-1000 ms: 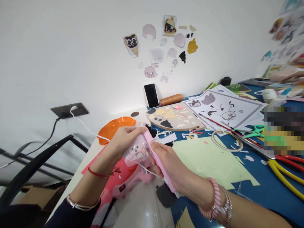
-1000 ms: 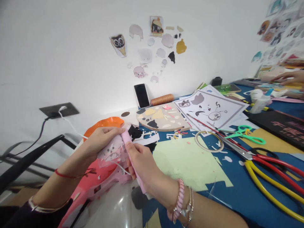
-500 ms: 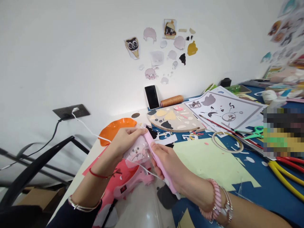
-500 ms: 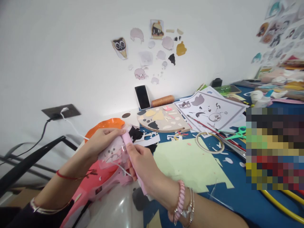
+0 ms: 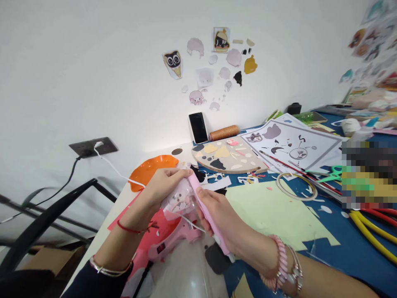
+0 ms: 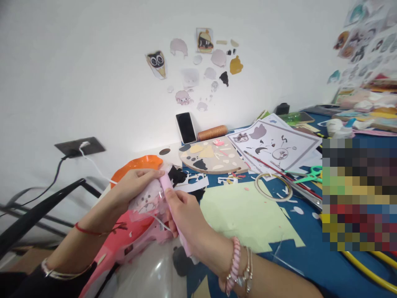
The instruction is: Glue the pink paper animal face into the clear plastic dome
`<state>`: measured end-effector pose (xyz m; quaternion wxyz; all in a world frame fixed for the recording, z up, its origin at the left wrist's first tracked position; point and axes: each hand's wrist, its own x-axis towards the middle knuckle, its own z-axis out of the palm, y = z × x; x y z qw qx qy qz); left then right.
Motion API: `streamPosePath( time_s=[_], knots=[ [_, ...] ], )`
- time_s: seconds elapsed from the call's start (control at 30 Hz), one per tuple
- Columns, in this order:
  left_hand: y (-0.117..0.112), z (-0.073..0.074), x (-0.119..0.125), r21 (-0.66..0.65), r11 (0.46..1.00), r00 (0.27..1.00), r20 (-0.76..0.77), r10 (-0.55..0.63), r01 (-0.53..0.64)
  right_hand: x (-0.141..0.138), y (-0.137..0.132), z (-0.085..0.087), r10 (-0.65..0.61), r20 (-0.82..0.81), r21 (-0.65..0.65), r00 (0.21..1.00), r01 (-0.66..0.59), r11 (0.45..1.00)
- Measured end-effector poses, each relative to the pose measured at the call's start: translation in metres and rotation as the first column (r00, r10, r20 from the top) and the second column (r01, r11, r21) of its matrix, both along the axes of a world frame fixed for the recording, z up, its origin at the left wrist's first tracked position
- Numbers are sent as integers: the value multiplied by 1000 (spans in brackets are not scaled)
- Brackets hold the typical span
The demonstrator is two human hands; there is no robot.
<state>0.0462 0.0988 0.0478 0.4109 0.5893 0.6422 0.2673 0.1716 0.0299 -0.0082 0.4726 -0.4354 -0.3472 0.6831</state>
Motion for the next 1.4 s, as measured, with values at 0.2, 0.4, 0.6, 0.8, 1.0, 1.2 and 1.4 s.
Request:
streamPosePath(
  time_s=[0.2,0.4,0.6,0.8,1.0,1.2,1.4],
  knots=[
    [0,-1,0,-8,1000,1000,12,24,-24,-1,1,-1,1,-5,-10,1000,-1,1000],
    [2,-4,-1,-1,1000,1000,15,22,-22,0,0,0,-2,7,-16,1000,2,1000],
    [3,-6,-1,13,1000,1000,18,14,-14,0,1,0,1,1,-16,1000,-1,1000],
    [3,-4,0,8,1000,1000,17,16,-17,0,1,0,1,-4,-14,1000,-2,1000],
    [3,-4,-1,10,1000,1000,8,17,-17,0,1,0,3,5,-20,1000,-3,1000],
    [2,-3,-1,12,1000,1000,11,14,-15,0,0,1,1,4,-26,1000,-1,1000],
    [2,-4,-2,5,1000,999,35,-1,1,1,0,1,4,9,-19,1000,-4,1000]
  ],
)
